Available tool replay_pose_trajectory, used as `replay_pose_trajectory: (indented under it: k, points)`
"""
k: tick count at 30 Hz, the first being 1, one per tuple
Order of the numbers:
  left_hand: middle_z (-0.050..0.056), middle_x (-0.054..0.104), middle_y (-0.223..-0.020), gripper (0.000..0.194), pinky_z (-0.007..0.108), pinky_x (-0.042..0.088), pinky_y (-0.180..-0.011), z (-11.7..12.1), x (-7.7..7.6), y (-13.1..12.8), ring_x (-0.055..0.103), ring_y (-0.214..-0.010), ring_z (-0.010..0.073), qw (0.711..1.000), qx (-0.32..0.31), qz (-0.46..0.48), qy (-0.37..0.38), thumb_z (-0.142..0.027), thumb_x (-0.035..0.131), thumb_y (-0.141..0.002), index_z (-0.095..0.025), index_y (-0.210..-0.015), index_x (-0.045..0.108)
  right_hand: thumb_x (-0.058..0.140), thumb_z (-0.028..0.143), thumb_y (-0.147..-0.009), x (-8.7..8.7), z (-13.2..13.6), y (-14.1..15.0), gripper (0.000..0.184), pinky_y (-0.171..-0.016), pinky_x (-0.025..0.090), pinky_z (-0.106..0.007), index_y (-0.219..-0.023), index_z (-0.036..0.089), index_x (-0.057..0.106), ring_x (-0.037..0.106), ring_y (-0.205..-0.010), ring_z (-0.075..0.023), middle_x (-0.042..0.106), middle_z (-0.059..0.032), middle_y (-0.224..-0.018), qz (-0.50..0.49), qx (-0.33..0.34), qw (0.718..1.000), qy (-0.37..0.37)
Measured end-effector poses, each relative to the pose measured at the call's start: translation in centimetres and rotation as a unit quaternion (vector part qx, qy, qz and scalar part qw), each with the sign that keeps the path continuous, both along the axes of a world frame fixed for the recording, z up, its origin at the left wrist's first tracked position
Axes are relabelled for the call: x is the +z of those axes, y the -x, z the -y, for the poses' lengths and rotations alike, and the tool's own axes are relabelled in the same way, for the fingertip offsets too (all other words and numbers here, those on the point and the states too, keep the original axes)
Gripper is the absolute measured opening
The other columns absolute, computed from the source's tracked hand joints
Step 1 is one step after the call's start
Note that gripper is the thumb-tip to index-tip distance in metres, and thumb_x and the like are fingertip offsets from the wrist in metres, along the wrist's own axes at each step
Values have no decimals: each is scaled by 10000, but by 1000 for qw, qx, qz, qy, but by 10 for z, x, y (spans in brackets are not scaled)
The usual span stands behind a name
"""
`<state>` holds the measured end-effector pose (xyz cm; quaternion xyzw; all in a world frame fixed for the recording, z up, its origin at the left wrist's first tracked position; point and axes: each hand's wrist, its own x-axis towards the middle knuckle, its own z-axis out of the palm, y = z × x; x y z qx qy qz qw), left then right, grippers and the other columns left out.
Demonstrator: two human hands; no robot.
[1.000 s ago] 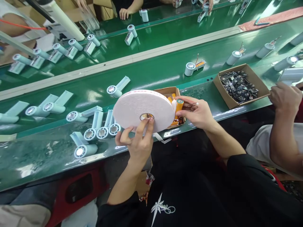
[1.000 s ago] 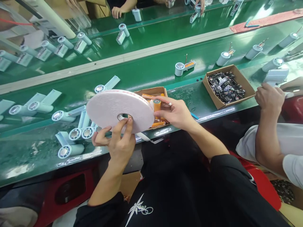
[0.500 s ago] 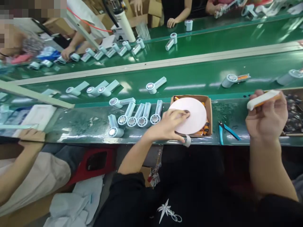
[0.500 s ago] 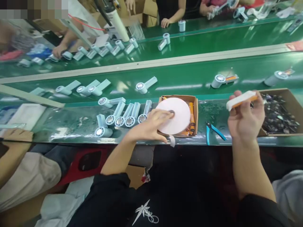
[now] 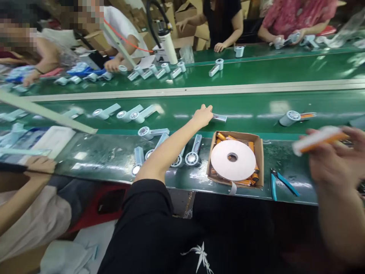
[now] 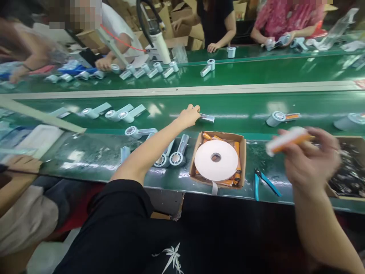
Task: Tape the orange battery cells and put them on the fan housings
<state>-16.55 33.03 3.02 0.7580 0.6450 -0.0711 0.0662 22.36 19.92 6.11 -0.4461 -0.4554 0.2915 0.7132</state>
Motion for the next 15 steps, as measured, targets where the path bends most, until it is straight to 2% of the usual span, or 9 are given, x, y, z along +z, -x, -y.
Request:
replay_pose_trajectory:
  k: [1,2,5,7,9,11,13,15]
  points:
    - [149,620,-1575,340,404,551,-1112,-7,0,-7,515,-1491,367,1000,-24,10,9,-171,720,-903,-222,-1214,847,1073,413,-589,6,-15,20,566,-974,703,-527,-1066,495,779,846,-1068,-321,846,43,-1002,49,71,996,-12]
    - [132,685,-1494,297,374,554,-1088,-14,1,-13,574,-1428,344,999,-43,20,23,-176,745,-877,-232,-1144,864,1024,412,-669,9,-32,41,494,-942,713,-522,-1090,426,767,853,-1030,-308,855,18,-991,75,128,989,-23]
    - [62,826,-1162,224,290,555,-998,-35,6,-20,725,-1141,255,994,-69,54,62,-216,767,-844,-252,-1034,879,934,421,-747,2,-92,95,470,-873,701,-442,-1143,273,728,843,-928,-269,857,-21,-972,195,242,950,21]
    - [22,844,-1107,238,255,545,-948,-43,9,-17,748,-1049,214,992,-67,80,67,-261,735,-875,-269,-1070,872,872,354,-814,-11,-125,121,436,-882,664,-397,-1195,217,711,824,-910,-250,851,-29,-945,286,284,913,70]
    - [6,847,-1163,257,242,529,-928,-45,10,-13,753,-1060,199,992,-56,103,56,-280,694,-916,-282,-1117,855,811,288,-879,-23,-146,139,402,-898,622,-352,-1251,189,693,807,-913,-233,852,-37,-963,378,302,869,103]
    - [12,841,-1220,256,246,516,-927,-44,8,-12,753,-1103,204,992,-39,116,43,-287,680,-941,-288,-1144,837,753,281,-949,-30,-157,153,389,-899,581,-311,-1319,191,673,792,-940,-222,854,-48,-1029,488,295,813,114]
    - [28,835,-1256,250,262,511,-930,-44,3,-16,752,-1142,223,992,-22,123,32,-291,676,-956,-289,-1159,824,711,325,-1005,-32,-162,161,405,-885,550,-301,-1387,202,658,779,-985,-239,848,-71,-1095,582,274,757,116]
    - [42,832,-1267,249,283,510,-938,-46,-1,-22,750,-1167,245,992,-9,127,24,-282,670,-960,-287,-1160,818,701,355,-1023,-31,-163,166,421,-872,527,-305,-1418,215,660,769,-1019,-266,841,-87,-1123,633,263,719,116]
